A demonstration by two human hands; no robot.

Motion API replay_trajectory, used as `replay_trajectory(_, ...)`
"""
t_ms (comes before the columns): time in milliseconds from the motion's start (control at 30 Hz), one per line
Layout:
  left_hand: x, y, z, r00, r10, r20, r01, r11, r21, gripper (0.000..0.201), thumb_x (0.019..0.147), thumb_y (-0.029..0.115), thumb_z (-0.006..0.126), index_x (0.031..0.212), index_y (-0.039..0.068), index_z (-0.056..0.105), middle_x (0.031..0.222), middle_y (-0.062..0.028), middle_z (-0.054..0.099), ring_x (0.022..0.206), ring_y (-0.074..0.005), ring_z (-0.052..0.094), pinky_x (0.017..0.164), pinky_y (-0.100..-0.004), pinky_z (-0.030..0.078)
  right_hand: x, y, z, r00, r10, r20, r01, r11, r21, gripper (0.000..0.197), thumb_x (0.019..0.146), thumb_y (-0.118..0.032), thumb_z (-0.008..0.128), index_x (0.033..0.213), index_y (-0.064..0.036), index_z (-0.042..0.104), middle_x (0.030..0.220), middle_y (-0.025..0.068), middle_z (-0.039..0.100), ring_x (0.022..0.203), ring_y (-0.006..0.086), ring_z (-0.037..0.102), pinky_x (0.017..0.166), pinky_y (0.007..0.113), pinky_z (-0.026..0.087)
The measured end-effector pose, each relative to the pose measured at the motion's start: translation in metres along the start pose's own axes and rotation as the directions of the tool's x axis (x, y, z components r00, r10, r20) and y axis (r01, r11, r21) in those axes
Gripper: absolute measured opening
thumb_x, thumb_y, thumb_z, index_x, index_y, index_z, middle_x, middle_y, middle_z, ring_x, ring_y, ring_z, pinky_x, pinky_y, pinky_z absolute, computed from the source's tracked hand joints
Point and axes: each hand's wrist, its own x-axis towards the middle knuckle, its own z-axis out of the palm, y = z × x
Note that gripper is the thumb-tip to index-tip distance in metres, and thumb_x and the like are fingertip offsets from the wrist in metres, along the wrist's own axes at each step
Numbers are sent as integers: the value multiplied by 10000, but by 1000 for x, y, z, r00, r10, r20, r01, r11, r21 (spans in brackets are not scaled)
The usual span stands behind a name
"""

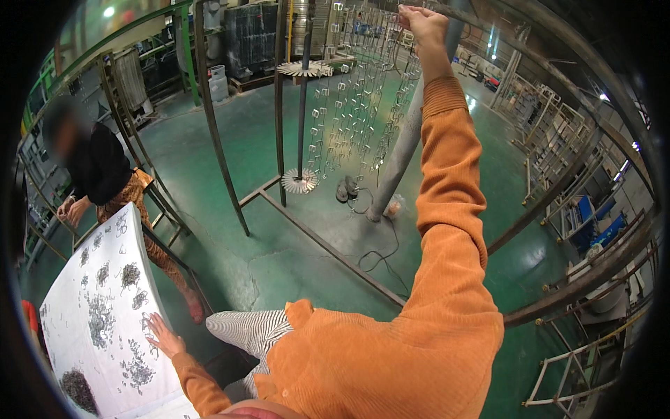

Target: The person picks up metal clips from a table, turns them by hand, and hangs them onto a metal rack standing next to the table.

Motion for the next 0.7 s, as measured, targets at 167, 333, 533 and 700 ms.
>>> replay_trajectory(167,-3,3,-4,999,-37,-4,37,999,7,1083,652,-8,720,1536,216,137,1602,87,99,1484,-212,54,1155,-576,141,34,6,-15,995,-68,-72,68,998,4,99,804,-29,727,875,38,714,810,99,713,665,154,686,637,258,589)
replay_trajectory(333,-5,9,-12,996,-75,40,73,996,52,1064,680,21,728,1536,232,131,1600,107,87,1484,-209,44,1115,-672,112,76,16,-32,981,-10,-196,8,1000,-11,74,795,-7,715,846,46,707,782,113,709,630,171,686,580,264,593)
replay_trajectory(533,-1,7,-1,998,-64,25,63,997,50,1072,686,37,738,1537,244,119,1599,119,67,1484,-199,35,1098,-697,122,120,18,-41,950,-28,-311,14,999,-47,138,746,12,760,810,61,647,763,144,692,621,201,690,527,278,592)
replay_trajectory(700,1,17,-8,995,-69,72,62,994,93,1060,706,61,736,1539,248,108,1600,124,54,1484,-197,39,1090,-705,131,149,29,-46,934,-59,-352,25,995,-102,188,747,-3,770,857,51,626,786,144,682,631,196,676,531,301,570)
